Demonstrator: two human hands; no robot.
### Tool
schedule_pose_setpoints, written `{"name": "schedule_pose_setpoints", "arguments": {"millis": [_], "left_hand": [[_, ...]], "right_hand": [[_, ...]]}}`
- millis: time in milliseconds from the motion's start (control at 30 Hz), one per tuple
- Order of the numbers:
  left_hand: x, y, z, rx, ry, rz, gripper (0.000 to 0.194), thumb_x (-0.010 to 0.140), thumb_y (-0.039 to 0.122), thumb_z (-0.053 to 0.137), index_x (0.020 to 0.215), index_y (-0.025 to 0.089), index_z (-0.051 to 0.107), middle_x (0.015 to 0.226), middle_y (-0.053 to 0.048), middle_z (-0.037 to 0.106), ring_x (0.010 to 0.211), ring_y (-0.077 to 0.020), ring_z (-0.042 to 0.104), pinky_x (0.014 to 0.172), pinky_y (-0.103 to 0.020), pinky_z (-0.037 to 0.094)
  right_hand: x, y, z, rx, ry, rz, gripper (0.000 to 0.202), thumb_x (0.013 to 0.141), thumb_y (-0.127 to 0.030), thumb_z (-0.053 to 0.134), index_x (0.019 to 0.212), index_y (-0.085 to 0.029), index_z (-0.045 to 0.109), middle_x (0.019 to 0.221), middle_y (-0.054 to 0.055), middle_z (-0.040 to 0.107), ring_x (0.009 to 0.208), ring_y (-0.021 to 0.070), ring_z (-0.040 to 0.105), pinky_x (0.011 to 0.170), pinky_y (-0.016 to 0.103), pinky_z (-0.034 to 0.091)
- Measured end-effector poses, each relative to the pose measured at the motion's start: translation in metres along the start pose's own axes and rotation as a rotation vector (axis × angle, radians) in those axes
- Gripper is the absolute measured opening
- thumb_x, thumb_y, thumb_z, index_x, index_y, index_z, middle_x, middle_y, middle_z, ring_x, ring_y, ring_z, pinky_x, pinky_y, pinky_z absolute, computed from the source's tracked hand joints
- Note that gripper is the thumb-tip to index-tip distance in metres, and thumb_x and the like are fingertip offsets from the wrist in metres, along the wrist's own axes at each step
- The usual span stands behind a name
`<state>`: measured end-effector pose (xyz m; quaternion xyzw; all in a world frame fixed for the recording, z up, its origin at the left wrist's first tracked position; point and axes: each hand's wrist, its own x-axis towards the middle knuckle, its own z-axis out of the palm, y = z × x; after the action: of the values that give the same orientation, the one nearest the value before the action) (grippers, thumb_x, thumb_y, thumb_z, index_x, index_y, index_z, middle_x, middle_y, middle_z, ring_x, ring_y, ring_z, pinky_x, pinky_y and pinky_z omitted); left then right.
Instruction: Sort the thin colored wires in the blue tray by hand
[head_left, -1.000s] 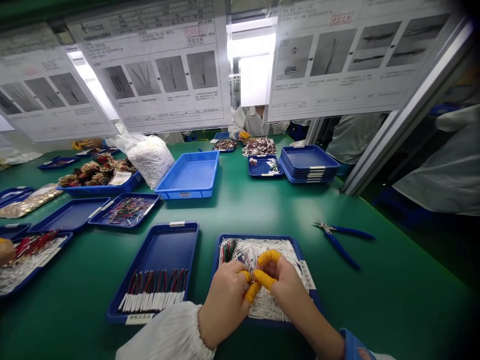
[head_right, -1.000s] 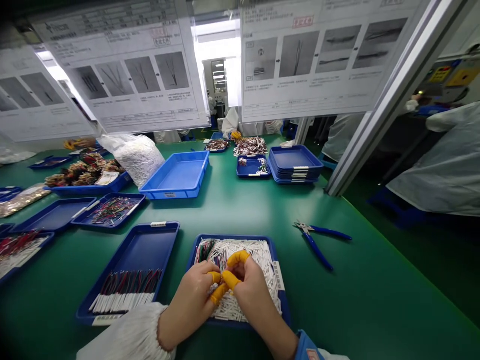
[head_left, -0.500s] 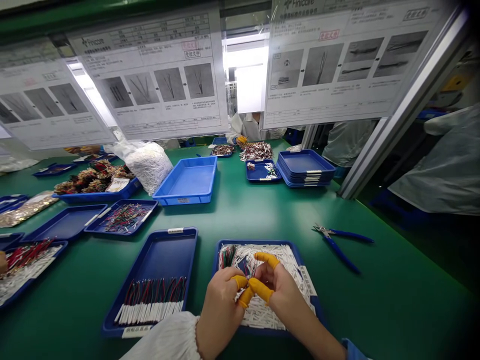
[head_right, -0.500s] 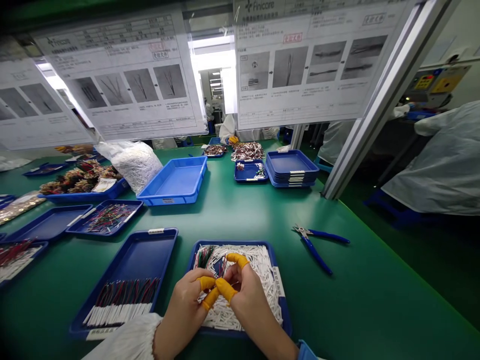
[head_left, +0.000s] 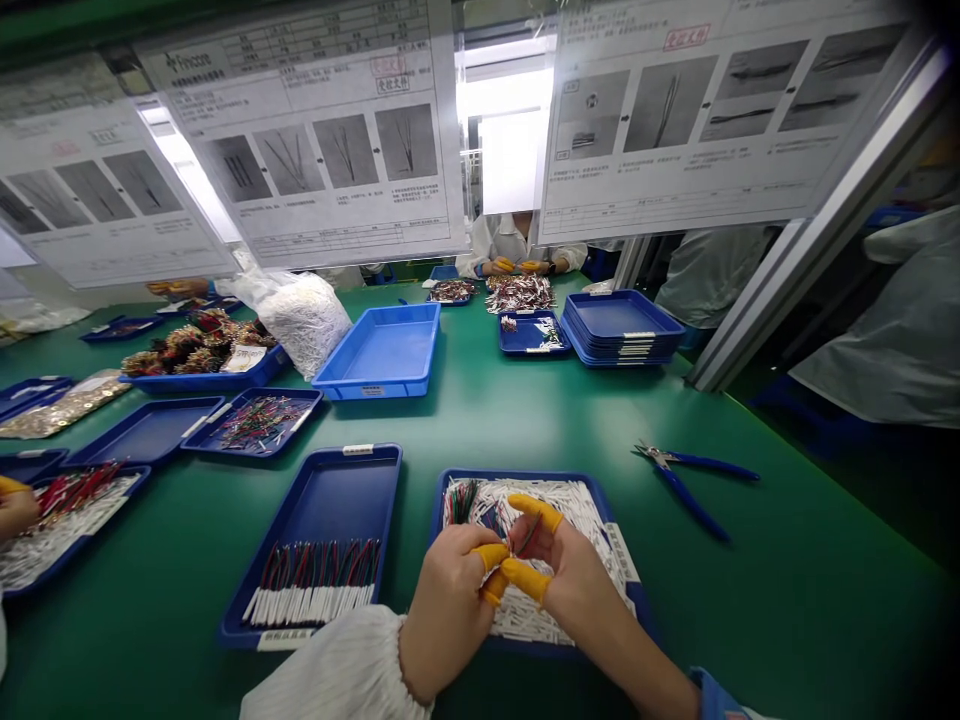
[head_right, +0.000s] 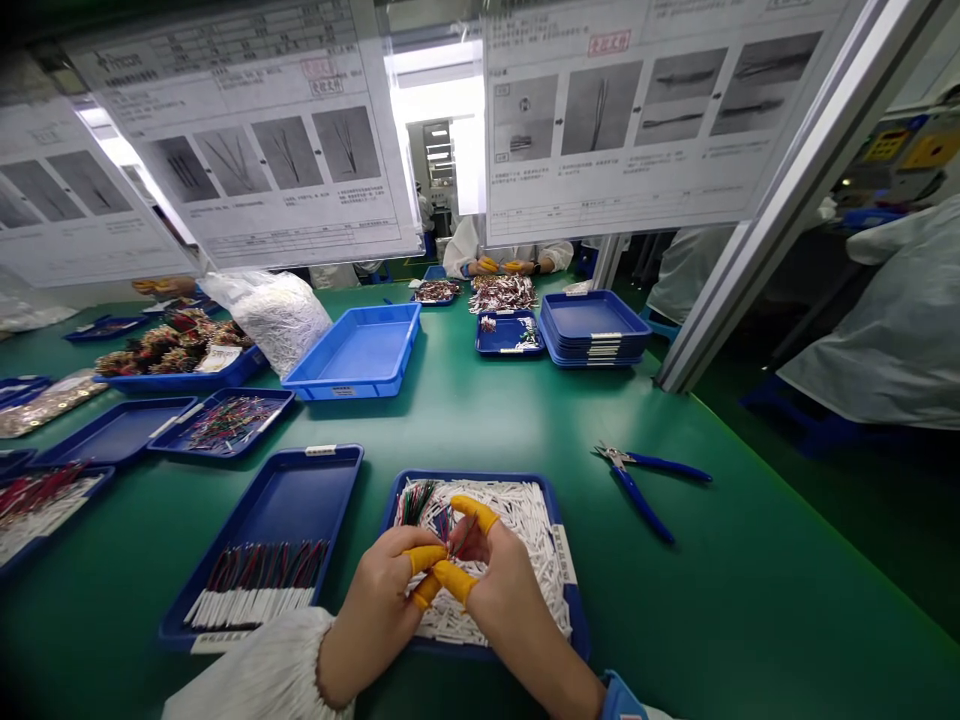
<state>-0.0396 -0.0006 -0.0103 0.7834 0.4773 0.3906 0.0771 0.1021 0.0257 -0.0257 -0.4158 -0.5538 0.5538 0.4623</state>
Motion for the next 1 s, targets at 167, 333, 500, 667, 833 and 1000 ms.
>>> {"name": "schedule_pose_setpoints", "arguments": {"millis": [167,333,500,667,833,1000], "left_hand": [[0.000,0.001,-0.001,-0.003,-0.040,-0.054,0.007,0.071,0.009,0.058,0.073,0.013,0.064,0.076,-0.009,0.065,0.069,-0.0204,0.059,0.062,-0.035,0.050],[0.001,0.003,-0.002,-0.082,-0.099,-0.143,0.007,0.072,0.010,0.059,0.074,0.013,0.065,0.078,-0.009,0.065,0.071,-0.0196,0.059,0.065,-0.032,0.049],[0.003,0.004,-0.005,-0.173,-0.167,-0.233,0.006,0.072,0.010,0.059,0.072,0.012,0.064,0.078,-0.007,0.064,0.070,-0.0174,0.059,0.064,-0.028,0.048],[0.003,0.005,-0.007,-0.223,-0.195,-0.272,0.005,0.070,0.009,0.060,0.068,0.012,0.064,0.076,-0.007,0.063,0.069,-0.0166,0.059,0.063,-0.026,0.047],[0.007,0.008,-0.009,-0.320,-0.130,-0.323,0.004,0.072,0.012,0.061,0.070,0.012,0.064,0.077,-0.007,0.063,0.068,-0.0151,0.059,0.063,-0.023,0.047],[0.010,0.009,-0.013,-0.449,-0.090,-0.409,0.004,0.073,0.016,0.061,0.072,0.013,0.063,0.077,-0.005,0.062,0.070,-0.0153,0.058,0.065,-0.024,0.046]], "right_hand": [[0.001,0.000,-0.003,0.070,0.064,0.020,0.045,0.055,-0.009,0.066,0.098,-0.021,0.055,0.074,-0.001,0.057,0.067,0.0169,0.058,0.063,0.032,0.049],[0.004,-0.009,-0.004,0.342,0.139,0.224,0.036,0.045,-0.004,0.064,0.078,-0.019,0.059,0.066,-0.002,0.059,0.064,0.0145,0.057,0.062,0.029,0.048],[0.003,-0.029,-0.006,0.418,0.191,0.352,0.037,0.045,-0.005,0.066,0.080,-0.018,0.061,0.066,-0.002,0.060,0.066,0.0132,0.057,0.062,0.024,0.047],[0.003,-0.038,-0.012,0.459,0.209,0.372,0.036,0.049,-0.009,0.067,0.083,-0.019,0.060,0.071,-0.001,0.060,0.069,0.0136,0.056,0.062,0.023,0.046],[0.001,-0.024,-0.011,0.232,0.142,0.272,0.038,0.055,-0.009,0.061,0.091,-0.020,0.057,0.077,0.001,0.060,0.073,0.0158,0.056,0.064,0.026,0.047],[-0.003,-0.019,-0.007,-0.178,-0.019,0.111,0.030,0.062,-0.011,0.056,0.090,-0.019,0.062,0.080,0.004,0.061,0.063,0.0170,0.053,0.052,0.029,0.045]]}}
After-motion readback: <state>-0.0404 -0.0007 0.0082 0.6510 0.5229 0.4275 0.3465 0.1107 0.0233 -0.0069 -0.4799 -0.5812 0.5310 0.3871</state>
